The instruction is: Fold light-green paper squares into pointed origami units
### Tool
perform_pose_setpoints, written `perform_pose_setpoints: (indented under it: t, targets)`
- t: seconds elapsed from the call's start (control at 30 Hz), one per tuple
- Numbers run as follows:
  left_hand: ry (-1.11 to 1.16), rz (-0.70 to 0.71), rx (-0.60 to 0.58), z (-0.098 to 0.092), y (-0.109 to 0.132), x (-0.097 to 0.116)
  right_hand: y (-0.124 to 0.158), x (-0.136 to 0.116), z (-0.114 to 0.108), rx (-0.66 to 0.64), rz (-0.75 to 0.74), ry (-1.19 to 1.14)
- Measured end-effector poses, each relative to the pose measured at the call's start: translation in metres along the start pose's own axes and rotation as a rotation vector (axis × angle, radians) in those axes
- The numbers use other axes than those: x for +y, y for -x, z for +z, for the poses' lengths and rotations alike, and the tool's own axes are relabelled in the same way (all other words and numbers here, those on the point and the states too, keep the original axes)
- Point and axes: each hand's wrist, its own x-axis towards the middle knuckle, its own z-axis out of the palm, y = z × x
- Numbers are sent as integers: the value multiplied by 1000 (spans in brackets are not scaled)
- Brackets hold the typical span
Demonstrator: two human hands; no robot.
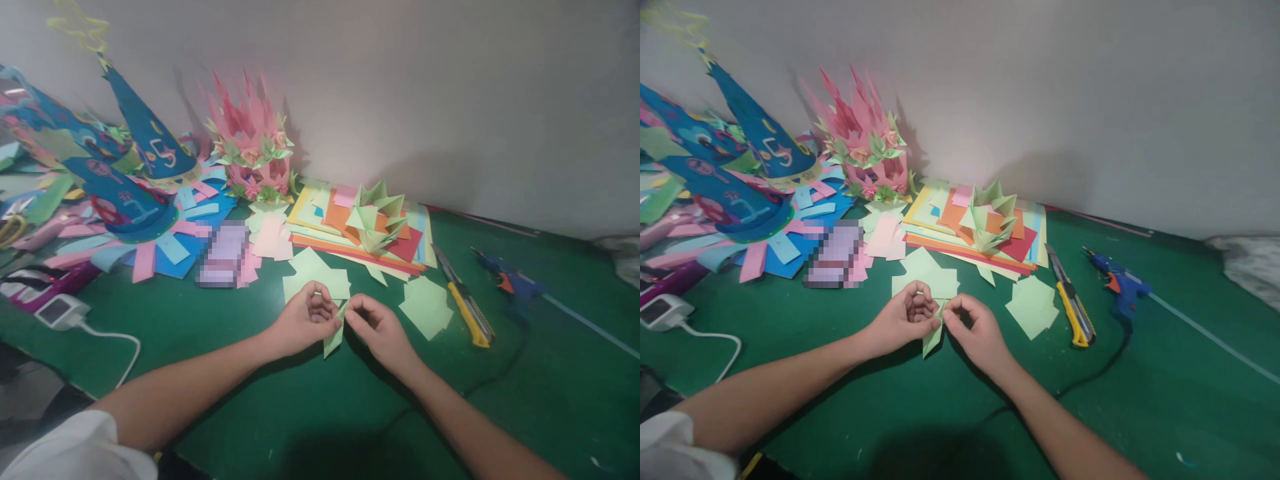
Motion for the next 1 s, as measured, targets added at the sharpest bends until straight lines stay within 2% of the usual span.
perform_pose_setpoints:
  t: [0.2, 0.33, 0.57, 0.8, 1.0]
  targets:
    - [25, 12, -39, 0, 0, 2, -1, -5, -5, -23, 87, -94]
    - [-22, 27, -53, 1, 0, 2, -1, -2, -6, -15, 82, -122]
    - [-271, 79, -47, -4, 3, -5, -2, 1, -3, 13, 68, -122]
    - [-531, 265, 15, -1, 5, 3, -1, 0, -1, 74, 137, -136]
    - [-368, 140, 11, -1, 5, -1, -2, 0, -3, 14, 91, -98]
